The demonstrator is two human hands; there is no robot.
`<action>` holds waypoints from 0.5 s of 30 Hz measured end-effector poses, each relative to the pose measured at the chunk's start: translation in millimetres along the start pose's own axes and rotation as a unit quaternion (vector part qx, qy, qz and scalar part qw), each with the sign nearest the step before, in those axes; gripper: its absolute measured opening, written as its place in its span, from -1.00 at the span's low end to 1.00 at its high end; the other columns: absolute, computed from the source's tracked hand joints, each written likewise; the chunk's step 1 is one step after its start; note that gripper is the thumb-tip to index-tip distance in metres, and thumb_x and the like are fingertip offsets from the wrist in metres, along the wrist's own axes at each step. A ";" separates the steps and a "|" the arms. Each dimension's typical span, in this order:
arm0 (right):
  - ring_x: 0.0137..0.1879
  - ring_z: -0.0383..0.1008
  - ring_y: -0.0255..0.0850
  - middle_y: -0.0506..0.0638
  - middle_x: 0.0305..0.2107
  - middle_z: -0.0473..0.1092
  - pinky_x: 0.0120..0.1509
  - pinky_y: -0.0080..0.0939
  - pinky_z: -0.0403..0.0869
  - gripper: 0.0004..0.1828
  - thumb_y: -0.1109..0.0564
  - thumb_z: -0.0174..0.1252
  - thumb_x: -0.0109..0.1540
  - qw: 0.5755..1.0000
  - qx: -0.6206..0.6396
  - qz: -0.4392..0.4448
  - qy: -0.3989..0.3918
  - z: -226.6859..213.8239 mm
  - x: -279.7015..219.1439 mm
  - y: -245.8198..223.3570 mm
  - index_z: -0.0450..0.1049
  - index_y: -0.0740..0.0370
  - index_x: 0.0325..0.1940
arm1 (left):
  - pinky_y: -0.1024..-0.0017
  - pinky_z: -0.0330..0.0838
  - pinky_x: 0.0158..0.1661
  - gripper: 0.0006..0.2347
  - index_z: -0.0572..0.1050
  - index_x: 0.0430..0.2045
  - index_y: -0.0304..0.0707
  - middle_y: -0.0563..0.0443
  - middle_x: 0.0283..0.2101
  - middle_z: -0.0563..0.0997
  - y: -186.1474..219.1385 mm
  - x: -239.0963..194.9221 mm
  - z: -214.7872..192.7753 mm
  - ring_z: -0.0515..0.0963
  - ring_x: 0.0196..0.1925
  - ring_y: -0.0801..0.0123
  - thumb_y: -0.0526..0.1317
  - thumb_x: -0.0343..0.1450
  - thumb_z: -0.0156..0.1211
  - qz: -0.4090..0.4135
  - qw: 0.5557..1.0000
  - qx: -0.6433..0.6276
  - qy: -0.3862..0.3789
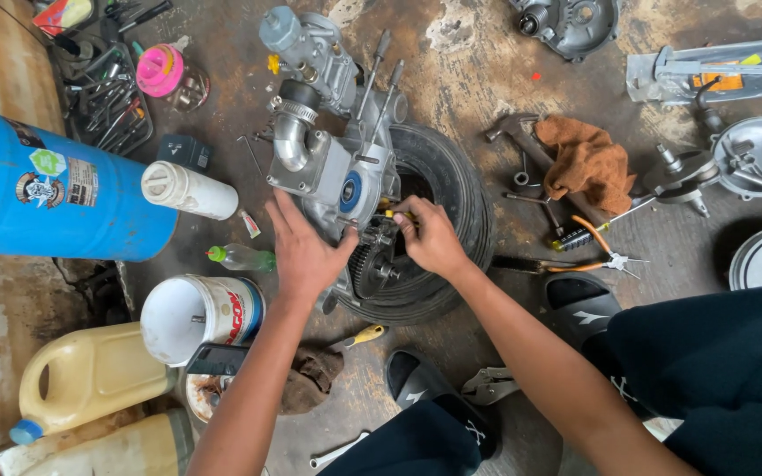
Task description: The person sits on the floor working on a motorcycle engine case propped on a tire. They pry and scrape at the engine case with a utility knife, work on the gear area with a screwdriver, then cut and shape a small wooden wedge with the utility knife.
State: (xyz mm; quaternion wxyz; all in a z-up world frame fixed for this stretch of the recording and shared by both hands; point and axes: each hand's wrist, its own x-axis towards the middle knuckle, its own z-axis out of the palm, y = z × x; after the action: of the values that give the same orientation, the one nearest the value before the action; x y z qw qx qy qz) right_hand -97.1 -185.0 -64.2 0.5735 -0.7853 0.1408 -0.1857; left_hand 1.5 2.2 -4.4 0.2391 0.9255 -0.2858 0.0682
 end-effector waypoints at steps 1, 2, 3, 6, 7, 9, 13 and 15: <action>-0.26 0.48 0.05 0.13 -0.33 0.46 -0.11 0.00 0.43 -0.88 0.19 0.16 0.32 1.000 -0.002 0.000 0.000 1.9 -1.1 4.1 0.47 0.28 -0.09 | -0.05 0.24 0.30 0.07 -0.26 0.37 -0.67 -0.83 0.33 -0.03 1.6 0.7 -0.4 0.18 0.34 -0.64 0.00 0.24 0.50 0.000 1.000 -0.002 0.000; -0.24 0.48 0.06 0.15 -0.33 0.46 -0.10 0.00 0.42 -0.90 0.22 0.16 0.31 0.999 -0.004 -0.043 0.006 4.7 -2.3 7.8 0.48 0.29 -0.10 | -0.05 0.24 0.29 0.07 -0.26 0.38 -0.67 -0.81 0.34 -0.03 2.7 1.1 -1.7 0.19 0.33 -0.61 0.00 0.23 0.50 -0.011 1.000 -0.004 -0.007; -0.22 0.48 0.08 0.16 -0.33 0.47 -0.09 0.01 0.42 -0.91 0.24 0.17 0.31 0.996 -0.007 -0.087 0.012 7.4 -3.7 11.4 0.48 0.31 -0.12 | -0.05 0.25 0.28 0.07 -0.25 0.38 -0.66 -0.80 0.34 -0.02 4.0 1.4 -3.2 0.21 0.33 -0.59 -0.01 0.22 0.49 -0.022 1.000 -0.006 -0.013; -0.26 0.52 0.03 0.15 -0.32 0.48 -0.15 -0.03 0.46 -0.91 0.23 0.13 0.32 0.999 0.022 -0.025 0.009 5.8 -1.0 11.0 0.45 0.32 -0.13 | -0.05 0.26 0.27 0.07 -0.26 0.37 -0.69 -0.80 0.33 -0.01 1.4 1.6 -2.9 0.21 0.32 -0.59 0.00 0.23 0.49 -0.003 1.000 -0.010 -0.011; -0.26 0.52 0.03 0.15 -0.32 0.48 -0.15 -0.03 0.46 -0.91 0.23 0.13 0.32 0.999 0.022 -0.025 0.009 6.0 -1.5 10.0 0.45 0.32 -0.13 | -0.05 0.26 0.27 0.07 -0.26 0.37 -0.69 -0.80 0.33 -0.01 1.1 1.1 -3.0 0.21 0.32 -0.59 0.00 0.23 0.49 -0.003 1.000 -0.010 -0.011; -0.24 0.51 0.07 0.18 -0.33 0.48 -0.14 -0.01 0.45 -0.90 0.24 0.15 0.31 0.999 -0.005 -0.029 0.023 4.7 -2.2 8.5 0.46 0.33 -0.13 | -0.06 0.25 0.25 0.08 -0.25 0.36 -0.68 -0.79 0.32 -0.03 1.5 1.0 -1.8 0.21 0.31 -0.60 0.00 0.21 0.52 -0.008 1.000 0.011 -0.005; -0.21 0.54 0.07 0.19 -0.30 0.48 -0.11 -0.03 0.47 -0.91 0.24 0.12 0.32 0.998 0.035 -0.047 0.019 9.0 -3.0 4.7 0.43 0.34 -0.14 | -0.04 0.31 0.24 0.05 -0.23 0.39 -0.65 -0.65 0.31 0.09 8.2 3.2 -9.0 0.30 0.31 -0.49 0.01 0.23 0.45 -0.030 0.999 -0.027 -0.020; -0.17 0.55 0.07 0.20 -0.27 0.51 -0.07 -0.04 0.47 -0.89 0.22 0.13 0.34 0.998 -0.003 -0.017 0.062 8.3 -3.7 5.8 0.43 0.34 -0.10 | -0.05 0.31 0.23 0.05 -0.24 0.38 -0.67 -0.70 0.31 0.05 5.4 1.1 -7.0 0.28 0.29 -0.53 0.00 0.25 0.47 -0.015 1.000 -0.016 -0.013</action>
State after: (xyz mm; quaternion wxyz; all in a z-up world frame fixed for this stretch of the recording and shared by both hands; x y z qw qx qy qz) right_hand -96.7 -178.1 -72.5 0.5582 -0.7762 0.1634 -0.2435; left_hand -0.6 1.1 4.2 0.2505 0.9266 -0.2763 0.0479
